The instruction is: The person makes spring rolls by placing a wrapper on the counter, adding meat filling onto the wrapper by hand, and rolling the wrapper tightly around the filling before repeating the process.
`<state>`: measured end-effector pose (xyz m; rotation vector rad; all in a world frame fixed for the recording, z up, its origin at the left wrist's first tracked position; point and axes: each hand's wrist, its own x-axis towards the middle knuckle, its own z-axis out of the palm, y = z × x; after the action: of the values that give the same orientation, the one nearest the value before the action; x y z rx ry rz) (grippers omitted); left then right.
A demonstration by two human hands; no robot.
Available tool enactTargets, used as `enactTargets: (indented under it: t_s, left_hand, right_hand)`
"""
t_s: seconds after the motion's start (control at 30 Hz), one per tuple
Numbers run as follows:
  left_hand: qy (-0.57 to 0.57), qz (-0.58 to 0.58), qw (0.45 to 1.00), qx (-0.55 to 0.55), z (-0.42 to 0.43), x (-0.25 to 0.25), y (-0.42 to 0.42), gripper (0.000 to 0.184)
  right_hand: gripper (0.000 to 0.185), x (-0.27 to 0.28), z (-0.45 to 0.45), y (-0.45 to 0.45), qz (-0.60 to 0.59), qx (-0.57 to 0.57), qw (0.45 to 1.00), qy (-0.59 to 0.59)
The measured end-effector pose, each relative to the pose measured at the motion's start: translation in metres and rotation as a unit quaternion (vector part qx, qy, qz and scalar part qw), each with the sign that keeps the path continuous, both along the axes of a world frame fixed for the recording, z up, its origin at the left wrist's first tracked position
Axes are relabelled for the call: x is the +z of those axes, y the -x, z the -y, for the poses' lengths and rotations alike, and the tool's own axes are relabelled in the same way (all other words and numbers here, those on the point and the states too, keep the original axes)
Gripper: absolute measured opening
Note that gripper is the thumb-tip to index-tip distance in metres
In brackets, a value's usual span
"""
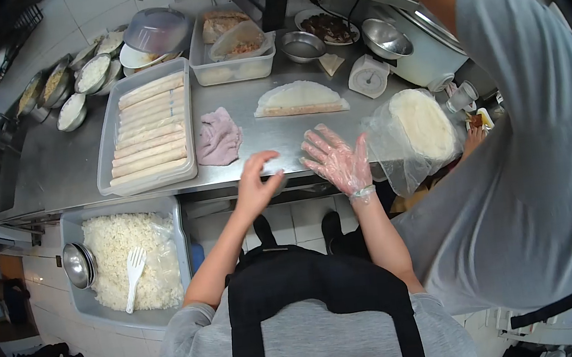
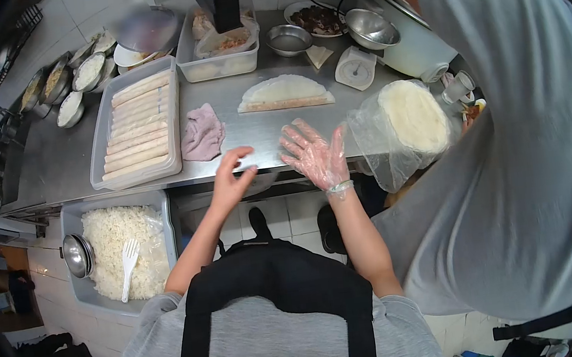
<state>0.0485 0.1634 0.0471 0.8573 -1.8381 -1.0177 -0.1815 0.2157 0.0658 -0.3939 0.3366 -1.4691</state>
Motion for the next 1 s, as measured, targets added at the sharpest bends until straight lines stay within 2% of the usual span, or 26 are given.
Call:
enactTargets:
  t_s: [0.07, 0.13, 0.23, 0.3, 0.37, 0.43, 0.47, 0.5, 0.53, 0.6, 0.67, 0.8, 1.0]
  left_hand:
    - [0.069, 0.008, 0.997, -0.041, -0.019, 0.012, 0.011, 0.03]
    - [0.107, 0.015, 0.991, -0.08, -0.04, 0.031, 0.021, 0.026]
    - [0.153, 0.034, 0.982, -0.1, -0.055, 0.041, 0.033, 0.029]
    - [0.172, 0.047, 0.98, -0.088, -0.058, 0.042, 0.036, 0.03]
    - [0.174, 0.067, 0.979, -0.089, -0.056, 0.041, 0.034, 0.032]
    - [0.173, 0.026, 0.981, -0.083, -0.052, 0.047, 0.028, 0.036]
    - [0.18, -0.022, 0.982, -0.045, -0.047, 0.051, 0.026, 0.037]
    - [0.172, -0.022, 0.985, -0.02, -0.037, 0.057, 0.018, 0.043]
    - [0.207, -0.036, 0.976, 0.049, -0.028, 0.071, 0.009, 0.047]
    - [0.196, -0.091, 0.968, 0.127, -0.004, 0.1, -0.01, 0.05]
    - [0.215, -0.158, 0.946, 0.182, 0.025, 0.13, -0.026, 0.05]
    - [0.273, -0.158, 0.927, 0.202, 0.059, 0.193, -0.034, 0.048]
    - [0.35, -0.116, 0.91, 0.19, 0.09, 0.217, -0.015, 0.047]
  right_hand:
    - [0.106, 0.0, 0.006, -0.007, -0.056, 0.016, 0.998, -0.022]
    - [0.104, -0.002, 0.015, -0.017, -0.064, 0.009, 0.997, -0.039]
    - [0.103, -0.01, 0.032, -0.032, -0.103, 0.001, 0.993, -0.058]
    - [0.111, -0.014, 0.037, -0.043, -0.183, -0.006, 0.976, -0.115]
    - [0.105, -0.017, 0.037, -0.051, -0.179, -0.014, 0.975, -0.13]
    - [0.096, -0.019, 0.034, -0.054, -0.184, -0.001, 0.973, -0.136]
    - [0.08, -0.017, 0.032, -0.053, -0.124, -0.002, 0.979, -0.16]
    - [0.08, -0.016, 0.03, -0.052, -0.126, -0.002, 0.98, -0.157]
    - [0.073, -0.018, 0.029, -0.049, -0.119, -0.009, 0.983, -0.14]
    - [0.055, -0.014, 0.023, -0.044, -0.106, -0.018, 0.986, -0.125]
    - [0.053, -0.015, 0.019, -0.041, -0.111, -0.021, 0.987, -0.117]
    - [0.047, -0.013, 0.012, -0.044, -0.133, -0.024, 0.984, -0.114]
    - [0.05, -0.015, 0.01, -0.05, -0.185, -0.031, 0.978, -0.094]
